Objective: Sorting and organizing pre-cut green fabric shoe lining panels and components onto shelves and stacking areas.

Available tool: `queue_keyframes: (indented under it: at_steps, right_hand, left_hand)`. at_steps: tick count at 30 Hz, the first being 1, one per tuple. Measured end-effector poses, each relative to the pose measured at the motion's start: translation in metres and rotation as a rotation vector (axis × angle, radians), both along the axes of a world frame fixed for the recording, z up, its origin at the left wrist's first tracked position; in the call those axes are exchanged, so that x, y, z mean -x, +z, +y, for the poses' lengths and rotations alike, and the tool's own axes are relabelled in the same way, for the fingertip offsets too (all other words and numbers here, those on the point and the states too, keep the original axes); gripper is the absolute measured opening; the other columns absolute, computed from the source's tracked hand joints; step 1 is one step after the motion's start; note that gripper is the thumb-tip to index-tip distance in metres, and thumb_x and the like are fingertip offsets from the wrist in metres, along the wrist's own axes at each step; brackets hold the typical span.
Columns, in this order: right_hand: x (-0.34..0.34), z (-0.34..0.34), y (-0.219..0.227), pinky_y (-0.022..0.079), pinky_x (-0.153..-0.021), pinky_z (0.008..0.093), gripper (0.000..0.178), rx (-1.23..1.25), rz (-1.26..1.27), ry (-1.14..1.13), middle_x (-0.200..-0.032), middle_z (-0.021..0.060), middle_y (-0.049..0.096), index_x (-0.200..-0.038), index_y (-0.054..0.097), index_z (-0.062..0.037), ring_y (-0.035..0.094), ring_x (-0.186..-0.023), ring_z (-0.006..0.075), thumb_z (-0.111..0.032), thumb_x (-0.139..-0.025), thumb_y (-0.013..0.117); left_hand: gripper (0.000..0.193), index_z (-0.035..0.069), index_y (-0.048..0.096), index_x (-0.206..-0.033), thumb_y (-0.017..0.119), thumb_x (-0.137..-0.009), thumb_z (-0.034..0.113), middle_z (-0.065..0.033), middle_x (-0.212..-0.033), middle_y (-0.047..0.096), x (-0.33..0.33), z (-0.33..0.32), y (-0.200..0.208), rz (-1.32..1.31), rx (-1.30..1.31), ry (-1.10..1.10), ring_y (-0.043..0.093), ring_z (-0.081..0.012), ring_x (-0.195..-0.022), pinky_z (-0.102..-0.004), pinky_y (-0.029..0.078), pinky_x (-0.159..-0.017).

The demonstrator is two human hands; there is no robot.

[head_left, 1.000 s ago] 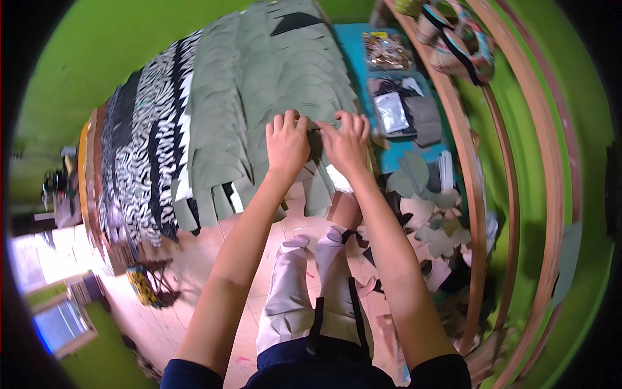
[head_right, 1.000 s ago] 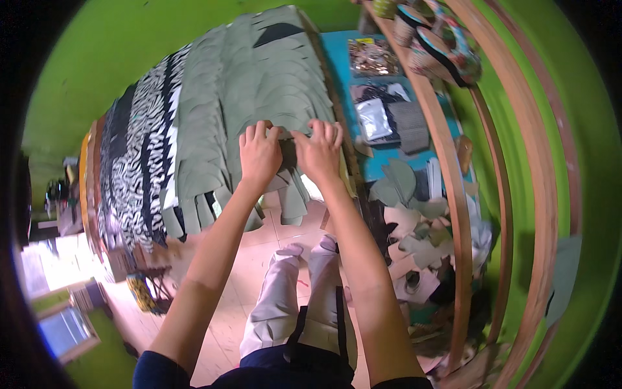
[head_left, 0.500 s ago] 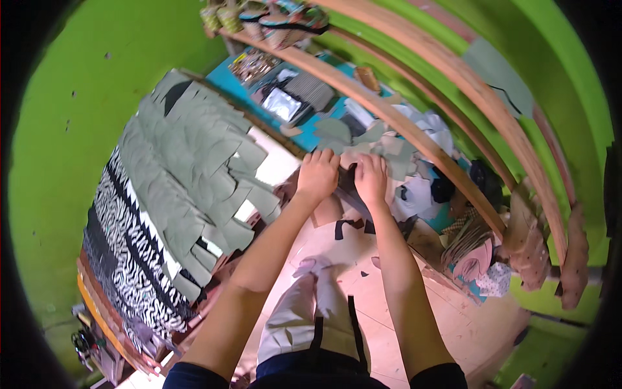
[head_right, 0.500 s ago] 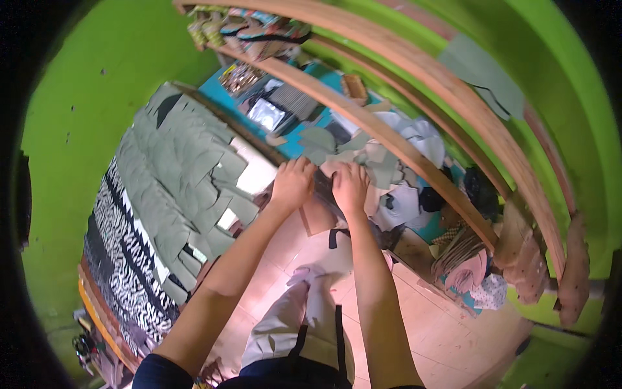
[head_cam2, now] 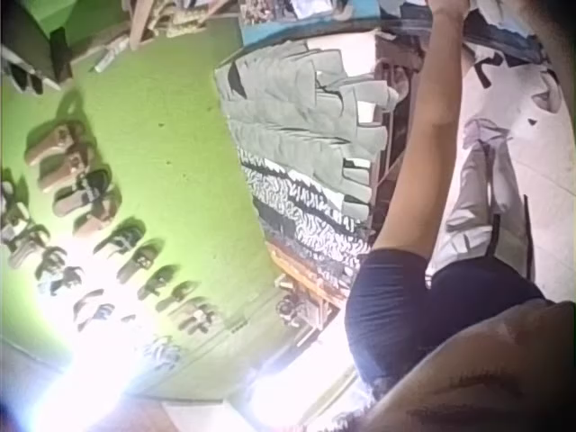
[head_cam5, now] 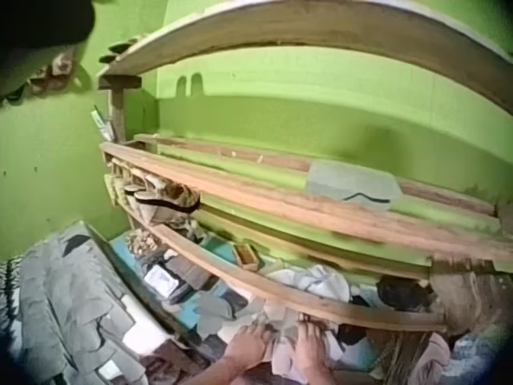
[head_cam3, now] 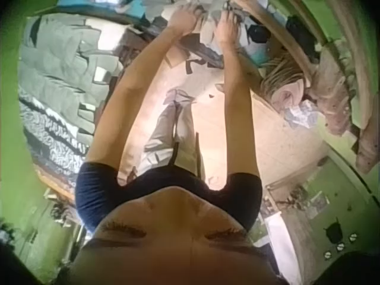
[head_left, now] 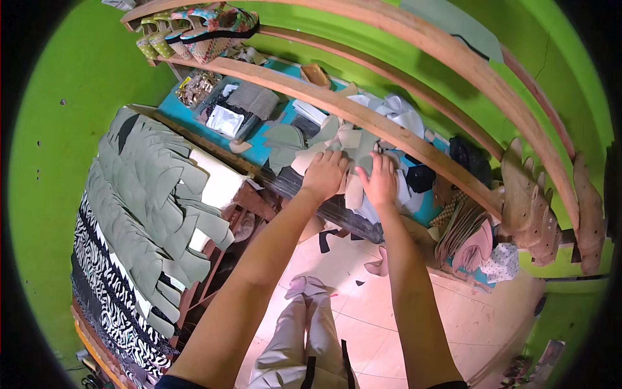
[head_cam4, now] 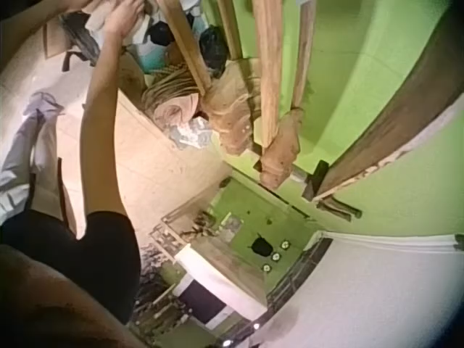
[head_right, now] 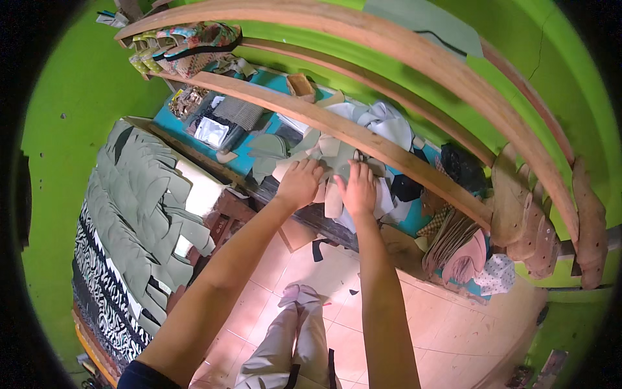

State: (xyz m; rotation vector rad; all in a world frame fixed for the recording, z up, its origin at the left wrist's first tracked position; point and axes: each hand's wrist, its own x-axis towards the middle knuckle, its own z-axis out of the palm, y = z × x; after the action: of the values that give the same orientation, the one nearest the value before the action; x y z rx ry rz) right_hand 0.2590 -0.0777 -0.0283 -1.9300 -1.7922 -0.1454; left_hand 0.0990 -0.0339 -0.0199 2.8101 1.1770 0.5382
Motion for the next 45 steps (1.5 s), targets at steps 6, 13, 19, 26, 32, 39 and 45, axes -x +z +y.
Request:
queue_keyframes:
  at_steps: [6, 13, 19, 26, 32, 39, 45]
  right_hand:
    - [0.0, 0.018, -0.019, 0.04, -0.081, 0.0413, 0.055, 0.048, 0.283, -0.122, -0.103, 0.0114, 0.055, -0.117, 0.044, -0.009, 0.053, -0.099, 0.0286, -0.024, -0.07, 0.068]
    - [-0.025, 0.033, -0.031, 0.039, -0.081, 0.043, 0.032, 0.241, 0.674, -0.267, -0.086, 0.0045, 0.064, -0.105, 0.058, -0.0154, 0.06, -0.085, 0.0224, -0.025, -0.074, 0.061]
    - [-0.024, 0.061, -0.021, 0.041, -0.084, 0.0386, 0.042, 0.231, 0.707, -0.241, -0.094, 0.0093, 0.062, -0.11, 0.056, -0.0081, 0.058, -0.087, 0.0224, -0.031, -0.076, 0.065]
    - [-0.015, 0.062, 0.016, 0.04, -0.076, 0.0259, 0.032, -0.14, 1.387, -0.202, -0.101, 0.0057, 0.059, -0.107, 0.054, -0.0002, 0.054, -0.087, 0.0125, -0.014, -0.08, 0.06]
    - [-0.006, 0.042, 0.036, 0.038, -0.059, 0.0235, 0.02, -0.399, 1.466, -0.098, -0.095, 0.0012, 0.055, -0.103, 0.054, -0.0037, 0.048, -0.072, 0.0081, -0.009, -0.084, 0.05]
    - [0.029, -0.007, 0.021, 0.044, -0.059, 0.0302, 0.014, -0.322, 0.641, 0.295, -0.094, 0.0138, 0.052, -0.086, 0.052, -0.0017, 0.054, -0.073, 0.0233, -0.006, -0.074, 0.059]
    - [0.023, -0.026, 0.014, 0.034, -0.087, 0.0465, 0.044, -0.396, 0.191, 0.149, -0.107, 0.0155, 0.046, -0.107, 0.048, -0.0051, 0.044, -0.1, 0.0355, -0.023, -0.071, 0.066]
  left_hand:
    - [0.02, 0.006, 0.056, -0.093, 0.049, -0.078, 0.018, -0.0097, -0.099, 0.051, -0.011, -0.005, -0.013, 0.011, 0.017, 0.107, 0.05, -0.0243, -0.095, -0.0352, 0.038, -0.079]
    - [0.028, 0.006, 0.056, -0.099, 0.052, -0.072, 0.013, -0.0109, -0.099, 0.051, -0.021, -0.008, -0.009, -0.037, 0.127, 0.193, 0.05, -0.0275, -0.094, -0.0386, 0.042, -0.08]
    - [0.024, 0.004, 0.056, -0.095, 0.05, -0.075, 0.016, -0.0127, -0.096, 0.052, -0.027, -0.005, -0.019, -0.028, 0.067, 0.245, 0.051, -0.0288, -0.092, -0.0398, 0.043, -0.079]
    - [0.027, 0.002, 0.057, -0.095, 0.048, -0.08, 0.024, -0.0144, -0.097, 0.053, -0.027, -0.006, -0.014, -0.039, 0.169, 0.268, 0.052, -0.0306, -0.093, -0.0416, 0.043, -0.08]
    - [0.04, 0.001, 0.058, -0.102, 0.048, -0.085, 0.037, -0.0176, -0.096, 0.055, -0.028, 0.018, 0.01, -0.483, 0.377, 0.256, 0.054, -0.0332, -0.09, -0.0418, 0.042, -0.08]
    - [0.029, 0.003, 0.061, -0.096, 0.06, -0.081, 0.027, -0.0143, -0.082, 0.06, -0.024, 0.021, 0.036, -0.76, 0.737, 0.034, 0.056, -0.0157, -0.067, -0.0308, 0.045, -0.062]
    - [0.023, 0.002, 0.062, -0.091, 0.062, -0.079, 0.022, -0.0125, -0.069, 0.059, 0.004, 0.012, 0.048, -0.574, 0.621, 0.007, 0.056, -0.0192, -0.061, -0.0315, 0.043, -0.057]
